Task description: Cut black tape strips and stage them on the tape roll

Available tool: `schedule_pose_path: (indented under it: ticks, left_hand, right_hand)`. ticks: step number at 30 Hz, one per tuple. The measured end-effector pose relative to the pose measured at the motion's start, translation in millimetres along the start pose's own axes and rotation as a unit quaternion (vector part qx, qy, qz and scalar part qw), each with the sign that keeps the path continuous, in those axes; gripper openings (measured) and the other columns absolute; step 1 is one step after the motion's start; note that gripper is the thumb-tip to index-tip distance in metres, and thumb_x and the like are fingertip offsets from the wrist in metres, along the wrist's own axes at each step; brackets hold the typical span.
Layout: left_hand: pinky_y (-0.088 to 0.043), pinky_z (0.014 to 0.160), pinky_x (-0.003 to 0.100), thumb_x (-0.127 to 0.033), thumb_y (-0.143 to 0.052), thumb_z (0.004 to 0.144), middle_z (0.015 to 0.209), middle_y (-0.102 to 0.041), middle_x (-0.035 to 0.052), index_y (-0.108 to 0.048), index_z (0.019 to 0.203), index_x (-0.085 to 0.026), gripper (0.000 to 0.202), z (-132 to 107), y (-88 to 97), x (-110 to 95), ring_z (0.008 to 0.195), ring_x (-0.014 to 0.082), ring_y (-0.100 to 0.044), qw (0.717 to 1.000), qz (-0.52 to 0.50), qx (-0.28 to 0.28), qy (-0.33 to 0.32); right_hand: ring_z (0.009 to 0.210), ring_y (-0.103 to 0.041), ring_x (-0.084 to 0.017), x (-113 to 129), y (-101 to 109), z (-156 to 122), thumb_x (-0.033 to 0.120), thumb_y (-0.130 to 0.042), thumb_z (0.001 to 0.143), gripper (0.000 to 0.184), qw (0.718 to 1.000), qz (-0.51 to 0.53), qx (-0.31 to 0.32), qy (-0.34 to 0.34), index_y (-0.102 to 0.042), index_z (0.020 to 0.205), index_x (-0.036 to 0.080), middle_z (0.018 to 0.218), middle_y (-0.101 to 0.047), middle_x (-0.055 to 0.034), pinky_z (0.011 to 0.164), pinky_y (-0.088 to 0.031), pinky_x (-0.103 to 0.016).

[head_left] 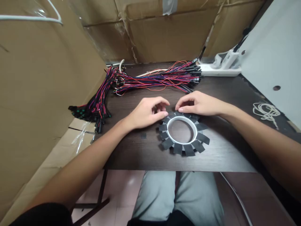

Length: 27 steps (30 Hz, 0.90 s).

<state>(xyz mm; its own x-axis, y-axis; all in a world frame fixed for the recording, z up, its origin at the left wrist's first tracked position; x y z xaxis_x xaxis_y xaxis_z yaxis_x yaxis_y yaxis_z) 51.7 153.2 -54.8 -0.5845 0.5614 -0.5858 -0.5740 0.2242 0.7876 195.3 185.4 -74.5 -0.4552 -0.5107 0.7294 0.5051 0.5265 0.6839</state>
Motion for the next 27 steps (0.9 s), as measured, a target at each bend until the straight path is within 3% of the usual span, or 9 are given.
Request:
schedule_pose_path:
  ticks: [3,6,14,21,24,27]
  left_hand:
    - [-0.045,0.074,0.024,-0.039,-0.066,0.078,0.106,-0.065,0.0055,-0.057,0.117,-0.015,0.046,-2.6,-13.9,-11.0,0.087,0.0141,-0.059,0.997,-0.009,0.068,-0.03]
    - [-0.045,0.077,0.026,-0.036,-0.07,0.075,0.114,-0.062,0.0069,-0.053,0.12,-0.016,0.052,-3.4,-18.8,-11.9,0.092,0.0153,-0.057,0.995,-0.022,0.092,-0.02]
    - [-0.045,0.073,0.025,-0.027,-0.073,0.07,0.106,-0.061,0.0055,-0.053,0.113,-0.014,0.049,-1.3,-10.6,-3.6,0.087,0.0137,-0.056,0.993,-0.076,0.092,0.021]
    - [-0.044,0.071,0.026,-0.029,-0.075,0.07,0.097,-0.062,0.0046,-0.057,0.099,-0.014,0.038,-2.1,6.1,0.0,0.081,0.0135,-0.055,0.999,0.021,0.028,-0.017]
    - [-0.042,0.072,0.025,-0.031,-0.068,0.077,0.09,-0.061,0.0037,-0.06,0.087,-0.015,0.02,-5.6,5.6,-11.1,0.081,0.0141,-0.055,0.992,0.097,0.033,-0.068]
    - [-0.039,0.069,0.023,-0.03,-0.061,0.084,0.086,-0.061,0.003,-0.062,0.079,-0.015,0.016,-8.7,1.8,-17.8,0.077,0.0125,-0.055,0.986,0.133,0.044,-0.091]
  right_hand:
    - [0.064,-0.056,-0.014,1.8,-4.2,-1.7,0.043,-0.061,0.076,0.031,1.0,-0.003,0.024,-0.001,-0.071,0.09,0.017,0.074,-0.066,-0.0008,0.057,-0.039,-0.024]
    - [0.064,-0.054,-0.014,5.0,-5.6,-3.5,0.043,-0.063,0.075,0.035,0.999,-0.009,0.032,0.0,-0.069,0.096,0.016,0.074,-0.064,-0.001,0.056,-0.038,-0.024]
    - [0.064,-0.051,-0.013,13.6,-15.1,-4.7,0.044,-0.069,0.071,0.046,0.997,0.043,0.06,-0.032,-0.064,0.104,0.013,0.076,-0.06,-0.002,0.058,-0.038,-0.025]
    - [0.06,-0.048,-0.012,11.8,-22.1,-5.2,0.042,-0.065,0.075,0.049,0.988,0.115,0.091,-0.054,-0.058,0.112,0.012,0.071,-0.06,-0.0003,0.057,-0.035,-0.025]
    - [0.06,-0.047,-0.012,8.9,-19.9,-3.7,0.041,-0.064,0.075,0.045,0.985,0.146,0.065,-0.067,-0.06,0.109,0.012,0.067,-0.058,0.0004,0.057,-0.035,-0.025]
    - [0.061,-0.05,-0.012,5.1,-16.7,-0.6,0.039,-0.066,0.072,0.038,0.981,0.17,-0.001,-0.093,-0.063,0.098,0.012,0.068,-0.059,-0.001,0.059,-0.039,-0.026]
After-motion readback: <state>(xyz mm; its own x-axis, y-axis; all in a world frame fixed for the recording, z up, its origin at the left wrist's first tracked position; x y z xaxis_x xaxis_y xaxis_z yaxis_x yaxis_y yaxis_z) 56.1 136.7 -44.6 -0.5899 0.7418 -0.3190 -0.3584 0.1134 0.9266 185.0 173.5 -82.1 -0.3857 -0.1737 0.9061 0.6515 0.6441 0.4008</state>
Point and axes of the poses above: each hand's wrist, its own z-axis towards the middle knuckle, its own y-axis out of the back of the hand, x = y × z, the point moved 7 cm from there along z, towards the middle knuckle
